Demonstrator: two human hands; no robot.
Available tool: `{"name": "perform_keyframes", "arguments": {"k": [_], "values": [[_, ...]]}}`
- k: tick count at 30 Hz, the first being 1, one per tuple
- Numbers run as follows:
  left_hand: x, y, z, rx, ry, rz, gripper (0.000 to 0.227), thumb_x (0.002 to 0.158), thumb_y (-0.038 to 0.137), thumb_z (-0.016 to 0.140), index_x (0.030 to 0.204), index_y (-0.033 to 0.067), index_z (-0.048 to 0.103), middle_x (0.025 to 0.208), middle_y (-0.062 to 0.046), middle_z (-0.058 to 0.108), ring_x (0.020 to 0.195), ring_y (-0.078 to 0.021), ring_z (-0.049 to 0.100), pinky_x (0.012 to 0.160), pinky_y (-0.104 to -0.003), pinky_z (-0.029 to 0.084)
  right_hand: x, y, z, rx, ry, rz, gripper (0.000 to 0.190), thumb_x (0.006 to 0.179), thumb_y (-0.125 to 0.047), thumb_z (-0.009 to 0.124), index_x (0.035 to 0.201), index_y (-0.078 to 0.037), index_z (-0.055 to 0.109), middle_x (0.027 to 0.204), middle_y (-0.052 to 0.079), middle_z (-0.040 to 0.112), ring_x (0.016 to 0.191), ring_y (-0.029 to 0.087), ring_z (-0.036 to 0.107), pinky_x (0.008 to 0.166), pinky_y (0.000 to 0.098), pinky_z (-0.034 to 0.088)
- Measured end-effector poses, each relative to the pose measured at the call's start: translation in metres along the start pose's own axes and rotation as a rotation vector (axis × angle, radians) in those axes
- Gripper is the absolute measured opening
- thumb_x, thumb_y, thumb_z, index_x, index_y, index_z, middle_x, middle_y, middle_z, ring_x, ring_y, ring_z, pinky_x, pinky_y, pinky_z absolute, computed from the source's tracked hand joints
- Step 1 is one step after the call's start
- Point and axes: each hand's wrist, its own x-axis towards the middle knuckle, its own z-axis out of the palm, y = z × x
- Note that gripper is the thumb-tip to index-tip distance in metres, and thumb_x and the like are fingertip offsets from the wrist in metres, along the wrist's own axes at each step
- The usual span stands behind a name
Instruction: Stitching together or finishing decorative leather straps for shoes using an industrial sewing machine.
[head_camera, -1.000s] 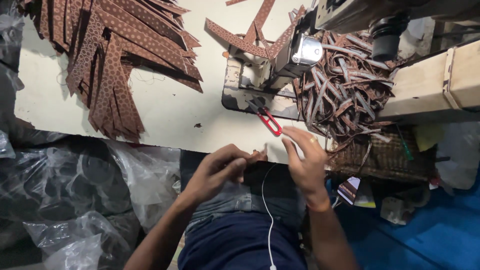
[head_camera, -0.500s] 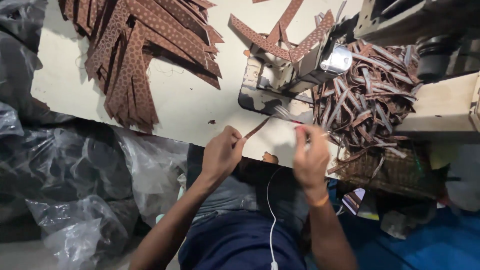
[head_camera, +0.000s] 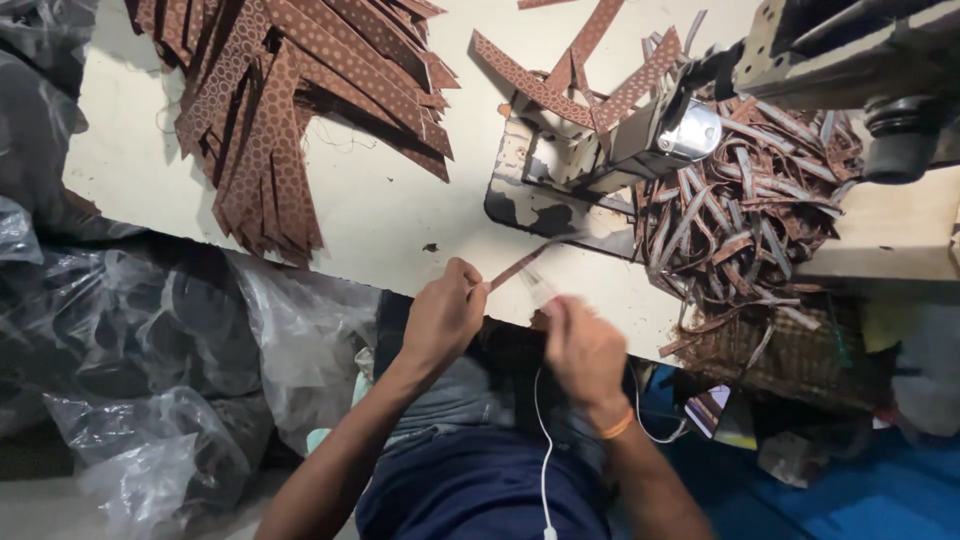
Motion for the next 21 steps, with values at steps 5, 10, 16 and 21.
{"name": "perform_keyframes", "arguments": {"k": [5, 10, 16, 21], "values": [[-0.005, 0.003, -0.001, -0.015, -0.002, -0.031, 0.02, 0.095, 0.023, 0.065, 0.1, 0.0047, 0.059, 0.072, -0.019, 0.069, 0.07, -0.0432, 0.067, 0.062, -0.054, 0.051, -0.002, 0.002, -0.002, 0.051, -0.048, -0.023, 0.012, 0.097, -0.02, 0.068, 0.096, -0.008, 0.065, 0.062, 0.014, 0.061, 0.054, 0.033, 0.061, 0.052, 0.045, 0.046], [-0.007, 0.0, 0.0, -0.008, 0.002, -0.034, 0.021, 0.095, 0.024, 0.066, 0.099, 0.0048, 0.058, 0.071, -0.019, 0.069, 0.069, -0.0424, 0.067, 0.061, -0.054, 0.05, -0.001, 0.01, -0.002, 0.051, -0.018, 0.062, 0.01, 0.101, -0.018, 0.065, 0.097, -0.009, 0.067, 0.067, 0.013, 0.065, 0.054, 0.031, 0.063, 0.051, 0.0427, 0.047], [-0.007, -0.004, 0.003, -0.021, 0.046, 0.029, 0.019, 0.094, 0.022, 0.066, 0.098, 0.005, 0.058, 0.073, -0.018, 0.07, 0.069, -0.0413, 0.068, 0.06, -0.053, 0.051, -0.002, 0.01, -0.001, -0.007, 0.001, 0.097, 0.01, 0.1, -0.018, 0.066, 0.1, -0.008, 0.068, 0.068, 0.013, 0.067, 0.057, 0.032, 0.065, 0.052, 0.0424, 0.049], [-0.005, 0.002, -0.005, -0.018, 0.021, 0.006, 0.019, 0.095, 0.022, 0.066, 0.099, 0.0056, 0.058, 0.072, -0.017, 0.07, 0.069, -0.0408, 0.068, 0.061, -0.053, 0.051, -0.001, 0.006, -0.003, 0.077, 0.005, -0.053, 0.014, 0.096, -0.022, 0.068, 0.099, -0.008, 0.068, 0.068, 0.013, 0.067, 0.056, 0.031, 0.065, 0.054, 0.0427, 0.05]]}}
